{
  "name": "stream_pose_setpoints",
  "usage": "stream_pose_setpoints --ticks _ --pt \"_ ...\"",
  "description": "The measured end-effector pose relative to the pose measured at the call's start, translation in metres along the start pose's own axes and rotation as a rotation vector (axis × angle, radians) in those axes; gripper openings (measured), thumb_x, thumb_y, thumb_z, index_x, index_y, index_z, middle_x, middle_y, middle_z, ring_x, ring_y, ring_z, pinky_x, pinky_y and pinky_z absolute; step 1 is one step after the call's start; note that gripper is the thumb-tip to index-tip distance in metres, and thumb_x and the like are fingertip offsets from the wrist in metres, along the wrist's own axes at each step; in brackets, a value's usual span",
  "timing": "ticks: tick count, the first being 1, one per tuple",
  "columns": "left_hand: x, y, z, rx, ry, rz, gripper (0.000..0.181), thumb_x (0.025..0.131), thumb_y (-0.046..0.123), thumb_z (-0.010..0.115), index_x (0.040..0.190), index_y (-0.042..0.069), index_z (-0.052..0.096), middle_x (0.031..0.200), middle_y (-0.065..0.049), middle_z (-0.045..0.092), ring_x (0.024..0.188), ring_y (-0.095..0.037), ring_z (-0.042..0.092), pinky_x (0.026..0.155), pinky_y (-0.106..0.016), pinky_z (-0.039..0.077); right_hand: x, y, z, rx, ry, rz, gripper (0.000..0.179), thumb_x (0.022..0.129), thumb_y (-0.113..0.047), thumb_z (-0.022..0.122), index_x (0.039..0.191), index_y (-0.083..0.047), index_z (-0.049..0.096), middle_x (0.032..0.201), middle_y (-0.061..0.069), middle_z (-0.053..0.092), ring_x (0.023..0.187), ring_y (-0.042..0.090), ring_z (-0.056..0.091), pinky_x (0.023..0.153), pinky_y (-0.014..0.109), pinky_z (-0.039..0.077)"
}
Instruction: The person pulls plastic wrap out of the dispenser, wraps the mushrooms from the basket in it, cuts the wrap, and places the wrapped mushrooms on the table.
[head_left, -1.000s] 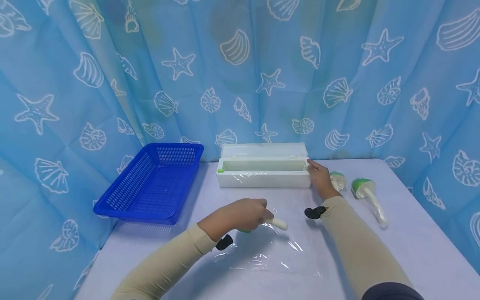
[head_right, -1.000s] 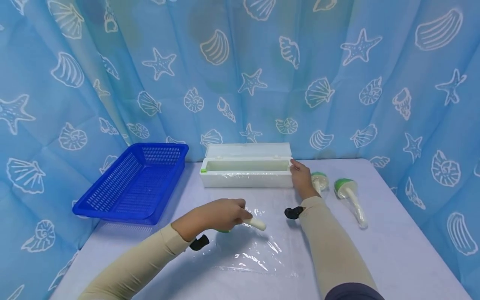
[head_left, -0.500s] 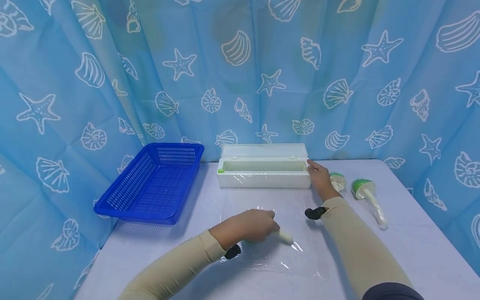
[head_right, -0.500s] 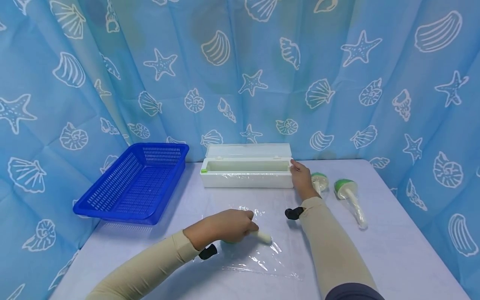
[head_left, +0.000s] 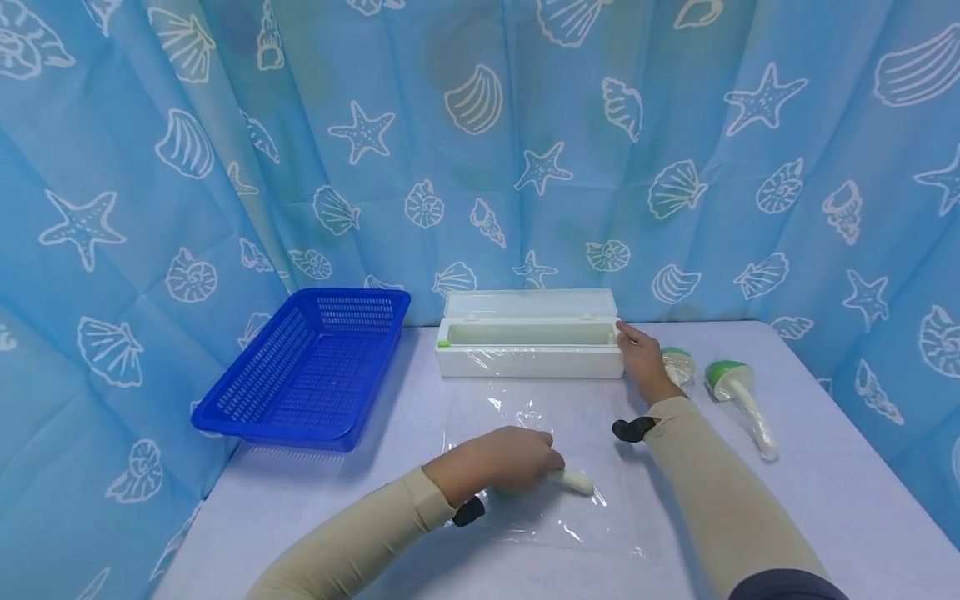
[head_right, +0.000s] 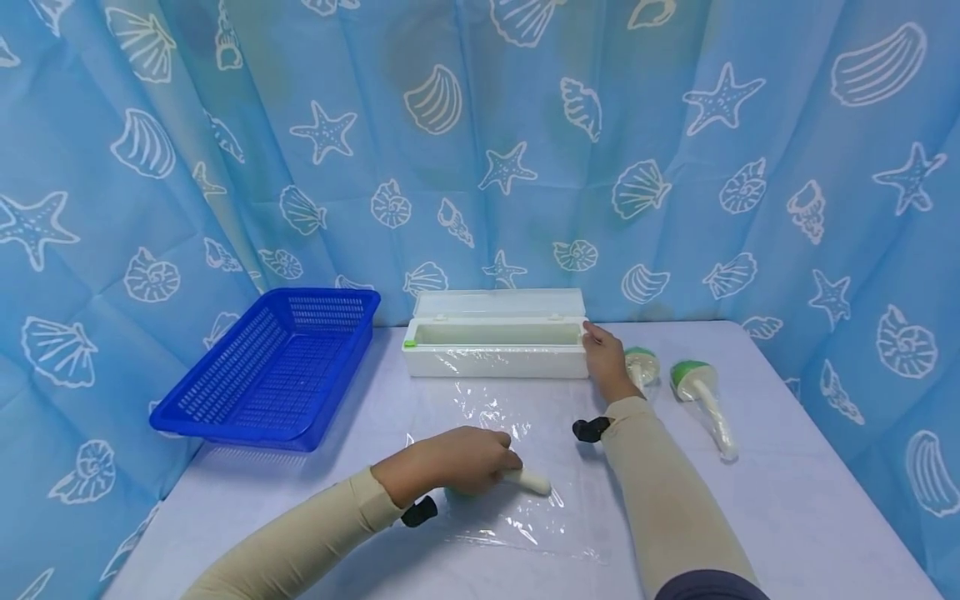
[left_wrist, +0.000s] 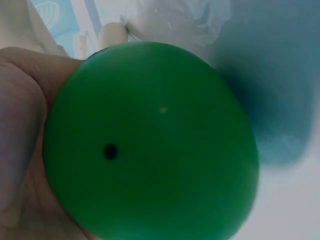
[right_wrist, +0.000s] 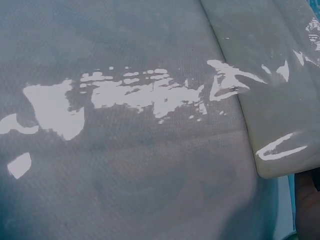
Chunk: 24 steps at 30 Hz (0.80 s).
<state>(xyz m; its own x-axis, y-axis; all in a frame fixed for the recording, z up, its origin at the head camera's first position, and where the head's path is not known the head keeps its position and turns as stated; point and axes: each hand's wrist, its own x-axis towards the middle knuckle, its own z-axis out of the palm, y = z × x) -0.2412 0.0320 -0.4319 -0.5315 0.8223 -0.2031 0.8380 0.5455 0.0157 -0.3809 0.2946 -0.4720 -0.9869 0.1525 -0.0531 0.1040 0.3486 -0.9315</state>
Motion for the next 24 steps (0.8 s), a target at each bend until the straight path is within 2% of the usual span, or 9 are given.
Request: stream_pose_setpoints --ticks 5,11,17,24 --pt "-0.004 -0.003 0.0 -0.061 -0.012 -0.032 0.036 0.087 0.018 0.067 0.123 0.026 0.066 0.093 0.01 0.061 0.075 -0.006 0.053 0.071 -0.025 0.047 -0.001 0.002 -0.001 -0.003 -0.002 -0.021 0.047 0.107 -0.025 0.034 0.152 -0.012 0.031 0.157 0.01 0.025 0.145 0.031 0.015 0.115 0.048 0.015" --pt "-0.01 -0.006 -0.005 -0.125 -0.03 -0.034 0.029 0.087 0.017 0.07 0.115 0.026 0.069 0.09 0.011 0.063 0.073 -0.006 0.051 0.068 -0.025 0.046 -0.003 -0.001 -0.002 -0.006 0.002 -0.029 0.047 0.107 -0.024 0.033 0.152 -0.011 0.031 0.157 0.013 0.026 0.145 0.033 0.016 0.114 0.049 0.015" --pt "-0.012 -0.004 -0.004 -0.181 -0.072 -0.077 0.032 0.087 0.018 0.07 0.118 0.026 0.068 0.094 0.011 0.064 0.075 -0.007 0.052 0.069 -0.027 0.047 -0.004 -0.001 -0.001 0.0 -0.002 -0.002 0.047 0.107 -0.024 0.033 0.152 -0.013 0.031 0.157 0.012 0.025 0.145 0.032 0.015 0.114 0.049 0.015" --pt "-0.014 -0.005 -0.003 -0.178 -0.075 -0.063 0.034 0.087 0.023 0.071 0.12 0.027 0.067 0.096 0.013 0.064 0.077 -0.005 0.053 0.072 -0.027 0.048 -0.004 -0.001 -0.001 -0.004 -0.003 0.014 0.047 0.107 -0.026 0.033 0.153 -0.016 0.03 0.158 0.009 0.024 0.145 0.03 0.014 0.114 0.049 0.014"
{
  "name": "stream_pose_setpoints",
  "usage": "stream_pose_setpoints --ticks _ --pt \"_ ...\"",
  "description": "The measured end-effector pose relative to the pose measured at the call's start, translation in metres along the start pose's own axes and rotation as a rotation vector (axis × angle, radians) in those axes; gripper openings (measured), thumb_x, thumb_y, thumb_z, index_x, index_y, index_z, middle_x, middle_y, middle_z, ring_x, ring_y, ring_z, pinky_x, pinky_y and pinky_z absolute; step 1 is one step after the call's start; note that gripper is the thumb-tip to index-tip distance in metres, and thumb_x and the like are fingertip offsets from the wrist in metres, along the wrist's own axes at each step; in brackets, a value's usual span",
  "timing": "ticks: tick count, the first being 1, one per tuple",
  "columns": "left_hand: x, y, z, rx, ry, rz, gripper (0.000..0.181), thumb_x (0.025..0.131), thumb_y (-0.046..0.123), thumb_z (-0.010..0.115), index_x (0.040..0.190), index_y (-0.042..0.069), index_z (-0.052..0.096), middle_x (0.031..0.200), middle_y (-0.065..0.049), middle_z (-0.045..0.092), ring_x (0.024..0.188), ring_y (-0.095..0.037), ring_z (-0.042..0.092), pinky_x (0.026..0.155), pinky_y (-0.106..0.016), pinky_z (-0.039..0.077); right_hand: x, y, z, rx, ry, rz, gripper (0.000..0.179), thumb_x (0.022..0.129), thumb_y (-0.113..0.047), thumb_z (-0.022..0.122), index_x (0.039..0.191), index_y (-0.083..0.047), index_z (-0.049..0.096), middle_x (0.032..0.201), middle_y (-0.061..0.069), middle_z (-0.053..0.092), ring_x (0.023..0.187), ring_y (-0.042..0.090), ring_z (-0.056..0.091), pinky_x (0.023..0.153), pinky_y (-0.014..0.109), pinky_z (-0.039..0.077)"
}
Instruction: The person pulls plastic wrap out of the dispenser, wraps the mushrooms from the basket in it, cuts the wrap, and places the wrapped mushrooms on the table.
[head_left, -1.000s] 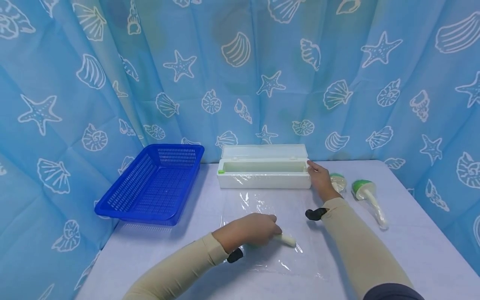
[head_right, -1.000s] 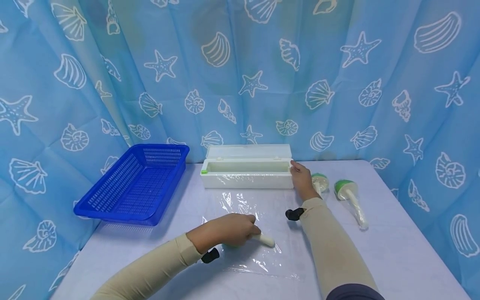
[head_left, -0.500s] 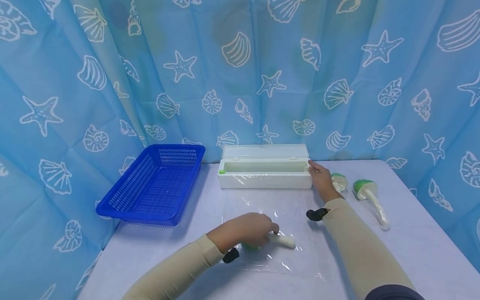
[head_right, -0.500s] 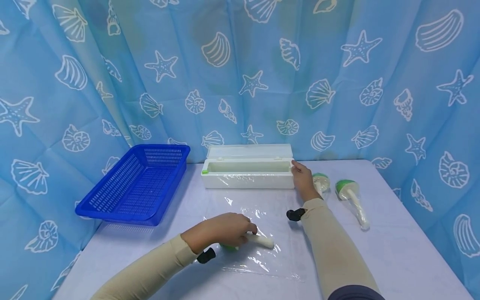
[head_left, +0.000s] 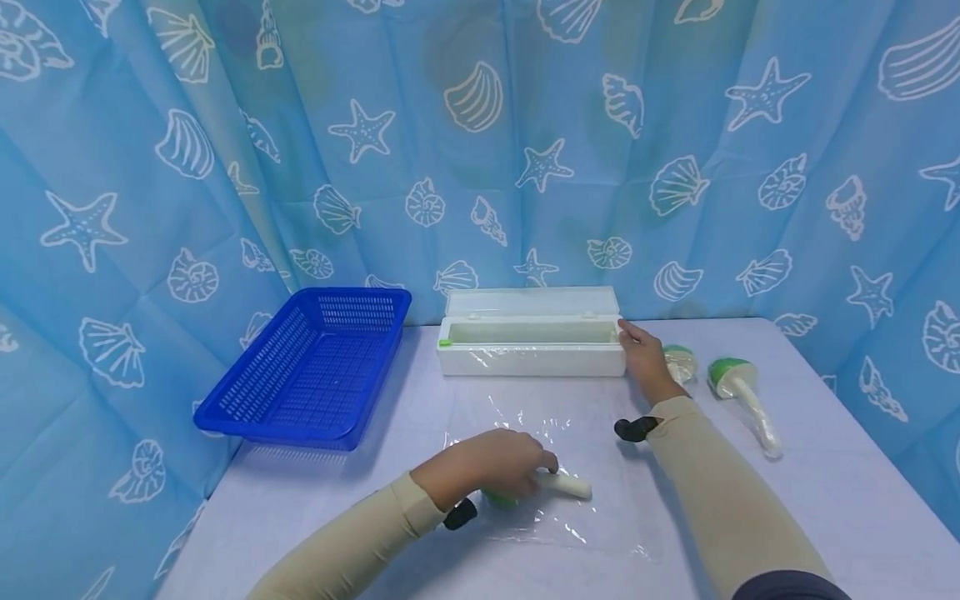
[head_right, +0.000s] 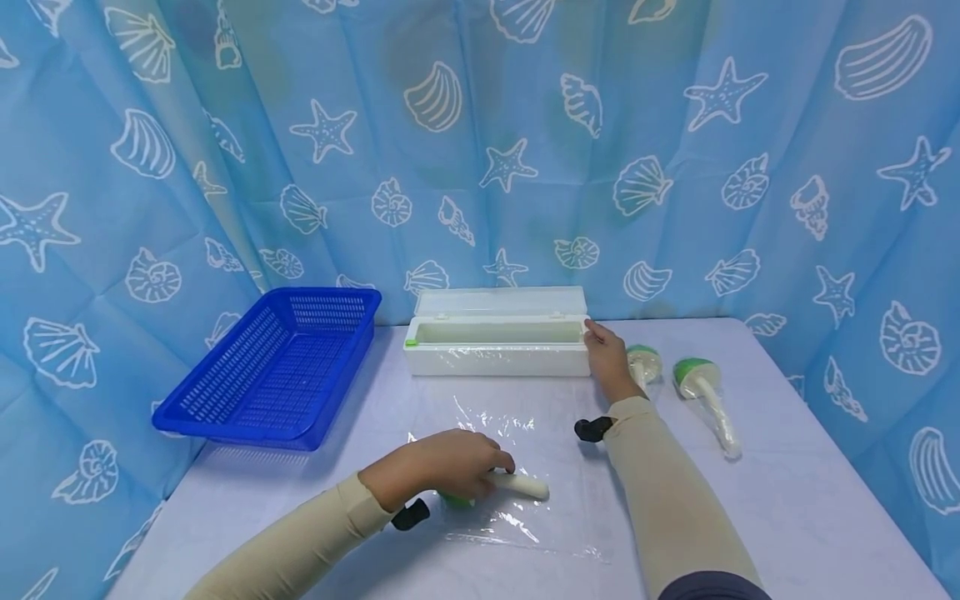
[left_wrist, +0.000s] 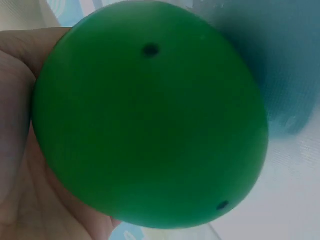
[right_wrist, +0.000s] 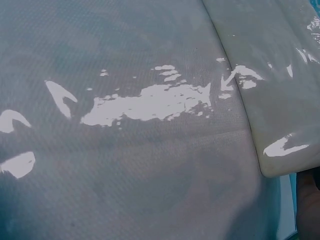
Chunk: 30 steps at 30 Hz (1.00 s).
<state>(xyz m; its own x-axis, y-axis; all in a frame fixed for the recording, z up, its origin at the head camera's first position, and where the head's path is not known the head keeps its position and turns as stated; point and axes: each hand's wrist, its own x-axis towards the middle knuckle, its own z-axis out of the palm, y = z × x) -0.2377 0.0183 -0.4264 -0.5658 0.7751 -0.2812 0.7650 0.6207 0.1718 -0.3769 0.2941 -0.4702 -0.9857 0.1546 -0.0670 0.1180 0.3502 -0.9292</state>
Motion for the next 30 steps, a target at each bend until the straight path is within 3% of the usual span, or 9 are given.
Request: stream_pose_setpoints --ticks 10,14,18,24,27,30 --pt "-0.001 0.002 -0.001 0.05 0.037 0.055 0.033 0.087 0.027 0.072 0.12 0.028 0.067 0.097 0.014 0.063 0.082 -0.002 0.056 0.073 -0.026 0.048 0.001 0.004 -0.001 0.035 0.002 -0.006 0.047 0.107 -0.026 0.035 0.153 -0.015 0.031 0.158 0.008 0.024 0.145 0.029 0.014 0.115 0.048 0.015" --pt "-0.006 -0.002 -0.006 0.055 0.093 0.064 0.03 0.091 0.029 0.068 0.121 0.024 0.067 0.104 0.01 0.066 0.089 -0.004 0.059 0.079 -0.027 0.05 0.002 0.004 -0.001 0.038 0.001 -0.025 0.047 0.107 -0.024 0.035 0.152 -0.013 0.031 0.158 0.008 0.024 0.145 0.028 0.015 0.115 0.047 0.015" --pt "-0.018 -0.011 -0.013 0.016 0.247 0.04 0.032 0.095 0.03 0.064 0.125 0.019 0.064 0.114 0.004 0.065 0.1 -0.008 0.061 0.087 -0.027 0.049 0.003 -0.001 -0.001 -0.013 -0.007 -0.055 0.046 0.107 -0.02 0.034 0.152 -0.009 0.032 0.157 0.012 0.025 0.145 0.031 0.016 0.114 0.048 0.016" --pt "-0.046 -0.031 -0.01 -0.084 0.565 -0.051 0.032 0.096 0.022 0.062 0.125 0.011 0.055 0.12 -0.001 0.06 0.104 -0.014 0.06 0.086 -0.03 0.05 0.001 -0.018 -0.003 -0.327 -0.011 -0.221 0.047 0.105 -0.013 0.024 0.146 0.007 0.034 0.15 0.03 0.029 0.139 0.045 0.022 0.111 0.055 0.02" --pt "-0.062 -0.04 0.0 -0.09 0.655 -0.074 0.025 0.095 0.018 0.062 0.117 0.01 0.055 0.112 0.0 0.058 0.094 -0.012 0.06 0.077 -0.028 0.052 -0.009 -0.029 -0.006 -0.43 0.014 -0.305 0.046 0.105 -0.015 0.031 0.145 0.007 0.034 0.149 0.032 0.024 0.136 0.049 0.024 0.107 0.06 0.023" --pt "-0.079 -0.045 0.012 -0.094 0.67 -0.088 0.018 0.093 0.017 0.064 0.108 0.012 0.056 0.103 0.003 0.057 0.089 -0.01 0.059 0.073 -0.027 0.051 -0.03 -0.039 -0.009 -0.478 0.006 -0.383 0.045 0.104 -0.019 0.042 0.143 0.003 0.04 0.15 0.029 0.025 0.134 0.048 0.029 0.104 0.062 0.027"
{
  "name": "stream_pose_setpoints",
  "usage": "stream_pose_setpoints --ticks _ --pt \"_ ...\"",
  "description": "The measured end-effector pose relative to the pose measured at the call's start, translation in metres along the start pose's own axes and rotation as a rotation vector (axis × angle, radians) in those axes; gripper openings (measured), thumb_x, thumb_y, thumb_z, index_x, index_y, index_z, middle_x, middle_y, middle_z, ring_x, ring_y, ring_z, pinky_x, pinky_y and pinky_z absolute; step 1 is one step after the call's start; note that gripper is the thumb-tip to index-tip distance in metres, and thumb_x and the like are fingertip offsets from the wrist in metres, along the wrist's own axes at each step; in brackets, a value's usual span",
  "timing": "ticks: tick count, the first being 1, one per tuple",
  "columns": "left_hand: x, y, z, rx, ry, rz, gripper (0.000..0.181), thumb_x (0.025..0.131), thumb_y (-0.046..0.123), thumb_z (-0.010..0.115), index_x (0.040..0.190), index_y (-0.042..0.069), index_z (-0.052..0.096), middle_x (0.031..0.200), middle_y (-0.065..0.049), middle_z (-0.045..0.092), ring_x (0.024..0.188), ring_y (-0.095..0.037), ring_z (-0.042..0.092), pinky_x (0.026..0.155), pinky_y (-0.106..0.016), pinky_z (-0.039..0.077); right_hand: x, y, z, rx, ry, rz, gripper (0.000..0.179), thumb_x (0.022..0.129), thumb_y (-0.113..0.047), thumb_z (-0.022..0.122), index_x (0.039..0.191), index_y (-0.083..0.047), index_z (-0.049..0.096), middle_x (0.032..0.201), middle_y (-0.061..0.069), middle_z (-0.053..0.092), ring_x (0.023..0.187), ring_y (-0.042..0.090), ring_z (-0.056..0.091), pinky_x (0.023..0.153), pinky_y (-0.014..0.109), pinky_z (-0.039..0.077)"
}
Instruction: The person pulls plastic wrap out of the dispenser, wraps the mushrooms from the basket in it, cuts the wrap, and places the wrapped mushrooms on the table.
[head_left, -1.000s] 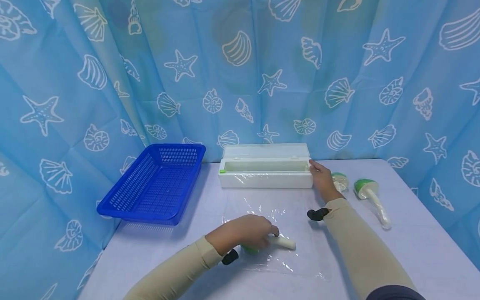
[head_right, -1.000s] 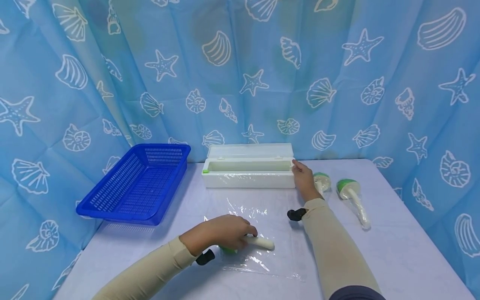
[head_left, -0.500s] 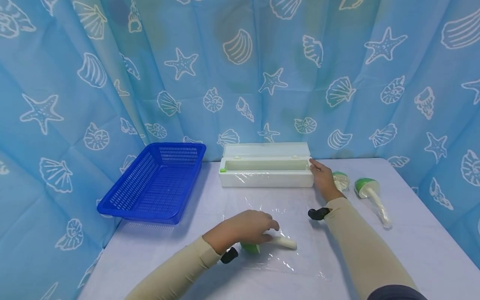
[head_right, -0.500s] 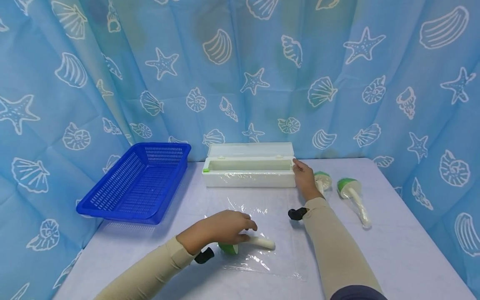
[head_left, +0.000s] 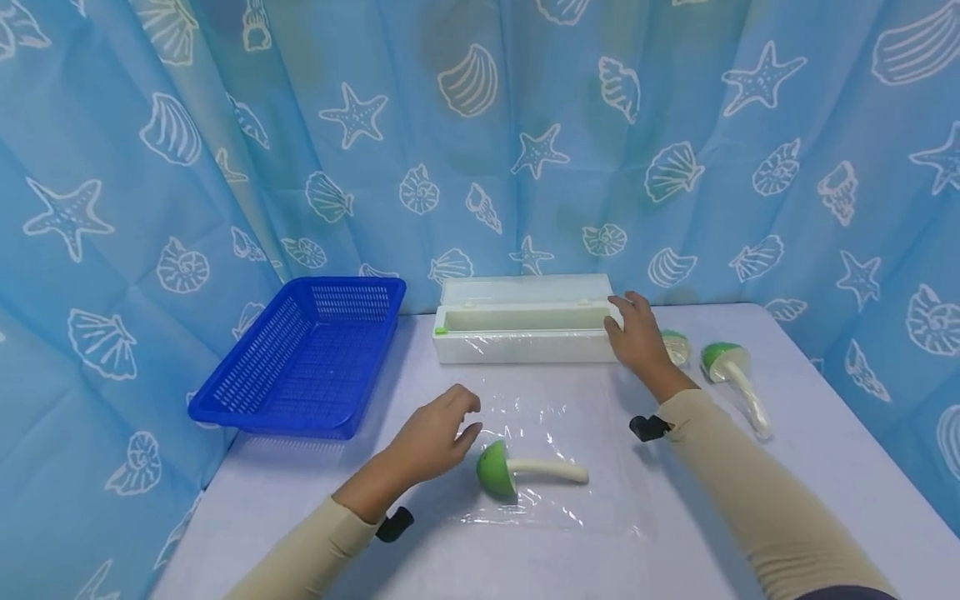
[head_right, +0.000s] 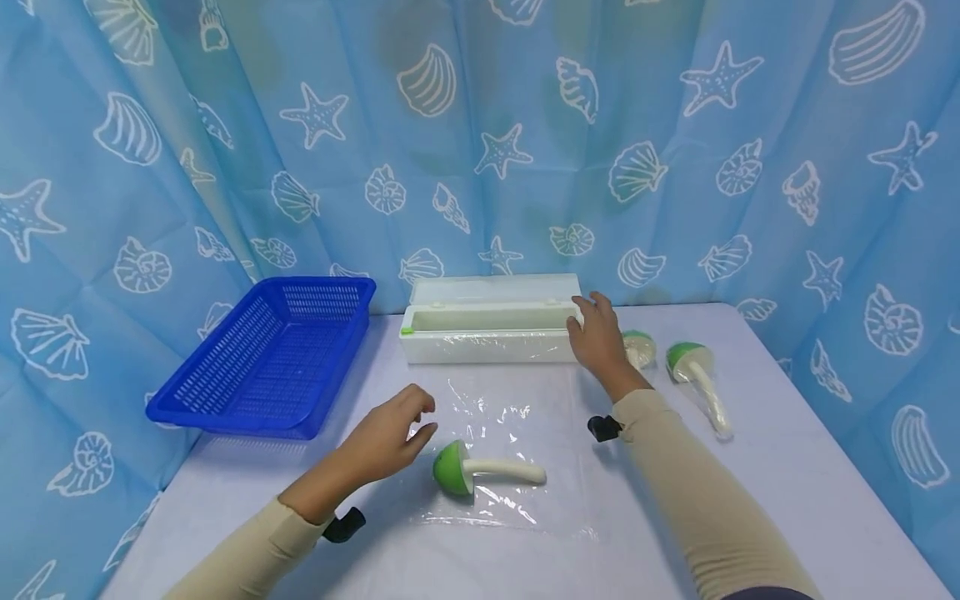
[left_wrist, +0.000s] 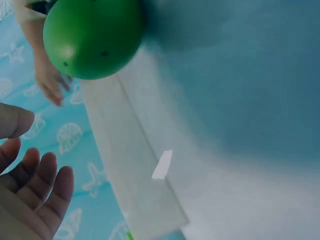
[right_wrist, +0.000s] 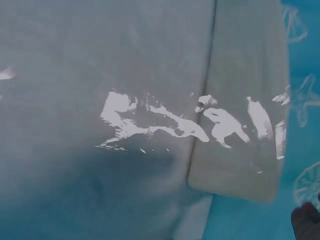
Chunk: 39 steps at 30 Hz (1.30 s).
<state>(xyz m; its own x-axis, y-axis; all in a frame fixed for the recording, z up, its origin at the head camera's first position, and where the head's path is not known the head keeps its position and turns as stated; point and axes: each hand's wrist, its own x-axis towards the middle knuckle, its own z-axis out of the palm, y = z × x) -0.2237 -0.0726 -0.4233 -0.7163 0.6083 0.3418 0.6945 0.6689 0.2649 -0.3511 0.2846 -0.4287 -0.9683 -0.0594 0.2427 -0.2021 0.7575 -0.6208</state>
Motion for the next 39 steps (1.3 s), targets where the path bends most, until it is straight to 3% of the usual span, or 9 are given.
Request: stream_pose_setpoints --ticks 2,5,8,12,18,23,28,32,39 --pt "-0.014 -0.003 -0.001 0.006 -0.028 -0.002 0.015 0.091 0.019 0.066 0.102 0.015 0.057 0.098 0.006 0.056 0.088 -0.008 0.059 0.073 -0.026 0.051 -0.016 -0.008 -0.008 -0.034 -0.028 -0.066 0.041 0.102 -0.019 0.048 0.138 0.001 0.048 0.146 0.025 0.035 0.131 0.045 0.036 0.102 0.06 0.032" --pt "-0.034 -0.004 -0.003 -0.005 -0.118 -0.006 0.012 0.089 0.022 0.07 0.094 0.017 0.06 0.092 0.009 0.057 0.086 -0.008 0.06 0.073 -0.027 0.051 -0.047 -0.015 -0.02 -0.041 -0.125 -0.146 0.032 0.101 -0.021 0.054 0.126 -0.003 0.06 0.131 0.018 0.054 0.12 0.039 0.05 0.096 0.056 0.041" --pt "-0.05 -0.002 -0.001 -0.039 -0.232 -0.018 0.015 0.085 0.027 0.075 0.091 0.018 0.065 0.088 0.011 0.058 0.081 -0.007 0.058 0.072 -0.026 0.05 -0.083 -0.018 -0.029 0.002 -0.261 -0.16 0.025 0.098 -0.024 0.06 0.115 -0.008 0.068 0.112 0.006 0.066 0.104 0.027 0.061 0.088 0.048 0.05" --pt "-0.067 0.003 0.001 -0.094 -0.359 -0.037 0.028 0.077 0.036 0.082 0.095 0.019 0.069 0.087 0.013 0.056 0.077 -0.002 0.053 0.071 -0.024 0.048 -0.13 -0.017 -0.034 0.031 -0.458 -0.159 0.018 0.093 -0.028 0.067 0.104 -0.014 0.071 0.095 -0.011 0.066 0.09 0.011 0.061 0.08 0.036 0.052" --pt "-0.075 0.006 0.002 -0.04 -0.411 -0.083 0.034 0.075 0.037 0.082 0.1 0.019 0.068 0.087 0.014 0.053 0.075 -0.001 0.05 0.07 -0.025 0.048 -0.18 -0.019 -0.023 -0.05 -0.648 -0.189 0.033 0.08 -0.045 0.076 0.102 -0.023 0.066 0.094 -0.019 0.06 0.087 0.004 0.057 0.075 0.032 0.05" --pt "-0.079 0.002 0.005 -0.011 -0.43 -0.115 0.023 0.08 0.029 0.078 0.099 0.02 0.068 0.083 0.014 0.05 0.072 -0.002 0.048 0.067 -0.027 0.047 -0.205 -0.02 -0.011 -0.134 -0.671 -0.281 0.039 0.075 -0.056 0.075 0.099 -0.028 0.062 0.094 -0.022 0.05 0.087 0.002 0.047 0.078 0.032 0.046" --pt "-0.08 0.003 0.007 -0.02 -0.387 -0.063 0.007 0.087 0.017 0.07 0.094 0.02 0.068 0.085 0.013 0.054 0.075 -0.003 0.054 0.07 -0.027 0.049 -0.214 -0.022 -0.009 -0.191 -0.648 -0.354 0.012 0.088 -0.037 0.071 0.088 -0.032 0.06 0.088 -0.023 0.045 0.083 0.001 0.043 0.073 0.028 0.045" --pt "-0.081 0.002 0.009 0.002 -0.373 -0.037 0.005 0.09 0.014 0.068 0.091 0.019 0.068 0.082 0.014 0.051 0.07 -0.002 0.05 0.065 -0.025 0.047 -0.215 -0.023 -0.007 -0.217 -0.61 -0.376 0.012 0.092 -0.021 0.067 0.087 -0.03 0.06 0.084 -0.023 0.045 0.08 0.0 0.043 0.069 0.026 0.044" --pt "-0.082 0.003 0.009 0.024 -0.346 -0.012 0.006 0.091 0.014 0.067 0.089 0.019 0.065 0.078 0.013 0.05 0.067 -0.003 0.048 0.063 -0.025 0.046 -0.216 -0.026 -0.006 -0.202 -0.582 -0.284 0.012 0.096 -0.016 0.061 0.091 -0.026 0.055 0.081 -0.019 0.044 0.076 0.0 0.043 0.066 0.026 0.044"
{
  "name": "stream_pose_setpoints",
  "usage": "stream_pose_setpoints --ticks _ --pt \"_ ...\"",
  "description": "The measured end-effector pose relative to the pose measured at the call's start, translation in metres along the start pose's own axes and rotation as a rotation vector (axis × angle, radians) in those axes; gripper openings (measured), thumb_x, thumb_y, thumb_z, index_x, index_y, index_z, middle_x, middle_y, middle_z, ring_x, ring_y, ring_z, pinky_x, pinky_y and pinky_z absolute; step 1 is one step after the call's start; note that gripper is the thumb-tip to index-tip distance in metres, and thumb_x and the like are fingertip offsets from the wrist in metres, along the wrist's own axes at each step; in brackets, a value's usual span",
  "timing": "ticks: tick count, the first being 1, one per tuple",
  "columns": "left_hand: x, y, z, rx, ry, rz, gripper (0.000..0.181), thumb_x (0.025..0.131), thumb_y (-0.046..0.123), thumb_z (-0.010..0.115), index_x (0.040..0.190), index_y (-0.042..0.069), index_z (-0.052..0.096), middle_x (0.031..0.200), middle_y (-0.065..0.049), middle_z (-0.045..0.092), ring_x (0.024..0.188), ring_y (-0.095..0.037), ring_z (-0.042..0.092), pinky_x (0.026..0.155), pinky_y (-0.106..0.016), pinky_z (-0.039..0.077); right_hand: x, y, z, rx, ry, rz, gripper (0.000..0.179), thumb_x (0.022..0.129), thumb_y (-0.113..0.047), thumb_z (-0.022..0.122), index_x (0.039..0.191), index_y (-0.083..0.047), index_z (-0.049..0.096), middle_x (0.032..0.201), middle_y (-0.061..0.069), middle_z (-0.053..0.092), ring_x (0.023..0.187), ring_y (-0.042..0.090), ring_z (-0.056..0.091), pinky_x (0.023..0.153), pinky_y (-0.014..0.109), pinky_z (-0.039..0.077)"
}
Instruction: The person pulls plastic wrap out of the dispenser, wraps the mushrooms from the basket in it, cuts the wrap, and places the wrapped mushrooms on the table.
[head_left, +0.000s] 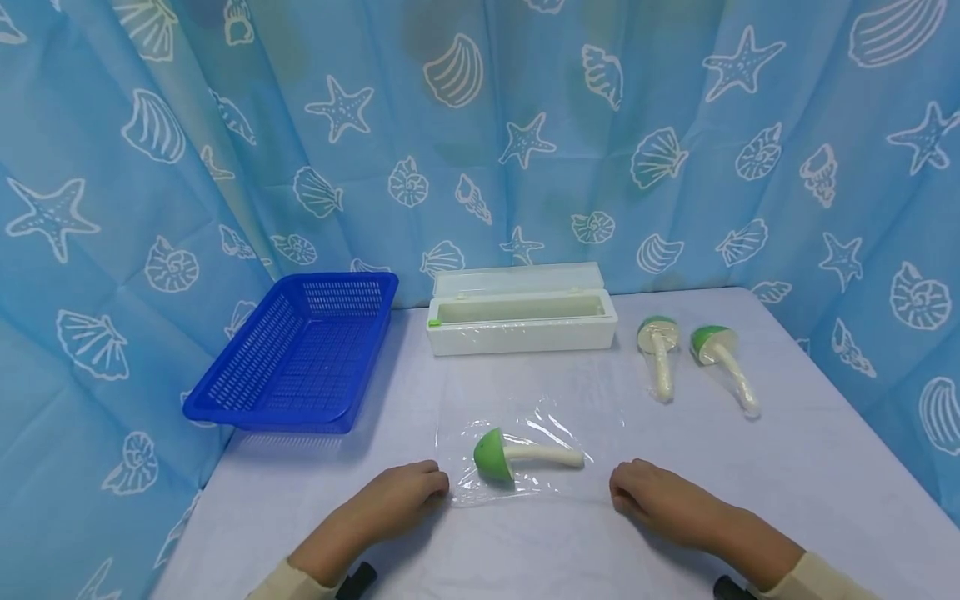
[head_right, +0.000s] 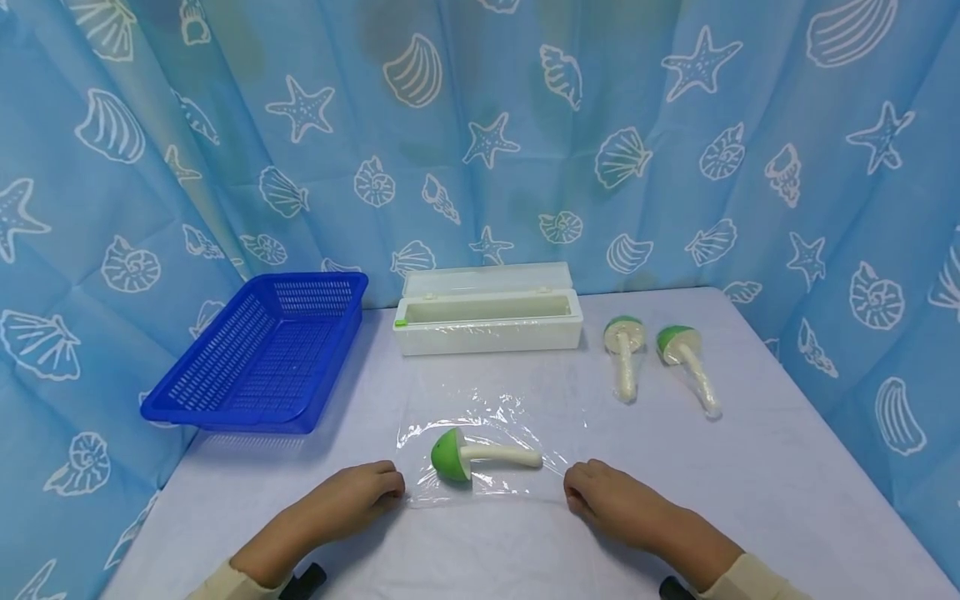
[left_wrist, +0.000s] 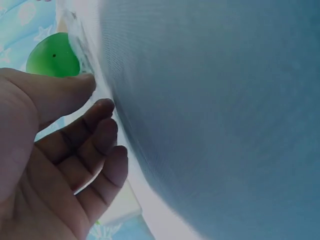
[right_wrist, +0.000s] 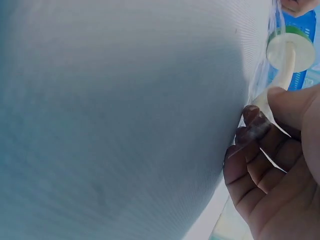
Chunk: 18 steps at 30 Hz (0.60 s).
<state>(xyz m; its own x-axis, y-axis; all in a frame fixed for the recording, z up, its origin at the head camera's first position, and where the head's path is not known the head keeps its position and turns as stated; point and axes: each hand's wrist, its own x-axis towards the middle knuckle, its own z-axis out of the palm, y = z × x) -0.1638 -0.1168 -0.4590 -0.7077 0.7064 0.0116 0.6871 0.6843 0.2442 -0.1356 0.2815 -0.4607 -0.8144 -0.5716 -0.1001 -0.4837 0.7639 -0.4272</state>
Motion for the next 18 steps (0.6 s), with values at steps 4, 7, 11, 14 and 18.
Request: stream_pose_setpoints --ticks 4,7,11,14,18 --pt "-0.001 0.001 -0.002 0.013 0.067 0.024 0.008 0.092 0.013 0.065 0.087 0.018 0.062 0.079 0.013 0.055 0.071 -0.006 0.054 0.066 -0.027 0.049 0.0 -0.001 0.0 -0.001 0.053 0.011 0.013 0.096 -0.014 0.061 0.09 -0.024 0.053 0.079 -0.018 0.045 0.074 0.001 0.045 0.066 0.026 0.043" --pt "-0.001 0.001 -0.006 0.002 0.108 0.033 0.008 0.091 0.012 0.065 0.088 0.018 0.062 0.079 0.012 0.059 0.072 -0.006 0.057 0.067 -0.028 0.05 -0.001 -0.001 -0.002 -0.052 0.154 -0.049 0.012 0.093 -0.008 0.064 0.095 -0.018 0.06 0.084 -0.015 0.056 0.079 0.004 0.054 0.07 0.028 0.049" --pt "0.001 -0.001 -0.011 0.017 0.192 0.077 0.009 0.088 0.008 0.068 0.088 0.016 0.063 0.079 0.01 0.06 0.072 -0.006 0.057 0.067 -0.027 0.05 0.0 -0.002 -0.007 -0.164 0.283 -0.133 0.028 0.085 0.001 0.069 0.111 -0.01 0.065 0.095 -0.006 0.063 0.087 0.008 0.062 0.076 0.032 0.054" --pt "0.004 -0.005 -0.012 0.025 0.285 0.111 0.014 0.085 0.005 0.071 0.089 0.015 0.063 0.084 0.008 0.062 0.077 -0.009 0.059 0.07 -0.028 0.051 0.003 -0.002 -0.011 -0.217 0.347 -0.161 0.033 0.083 0.004 0.07 0.114 -0.008 0.065 0.096 -0.004 0.06 0.086 0.007 0.06 0.074 0.028 0.054" --pt "0.012 -0.012 -0.013 -0.049 0.336 0.059 0.016 0.084 0.003 0.071 0.089 0.015 0.062 0.092 0.006 0.063 0.09 -0.011 0.061 0.079 -0.03 0.052 0.015 0.004 -0.015 -0.151 0.394 -0.115 0.021 0.089 0.0 0.065 0.107 -0.01 0.066 0.093 -0.006 0.056 0.08 0.004 0.054 0.069 0.027 0.051"
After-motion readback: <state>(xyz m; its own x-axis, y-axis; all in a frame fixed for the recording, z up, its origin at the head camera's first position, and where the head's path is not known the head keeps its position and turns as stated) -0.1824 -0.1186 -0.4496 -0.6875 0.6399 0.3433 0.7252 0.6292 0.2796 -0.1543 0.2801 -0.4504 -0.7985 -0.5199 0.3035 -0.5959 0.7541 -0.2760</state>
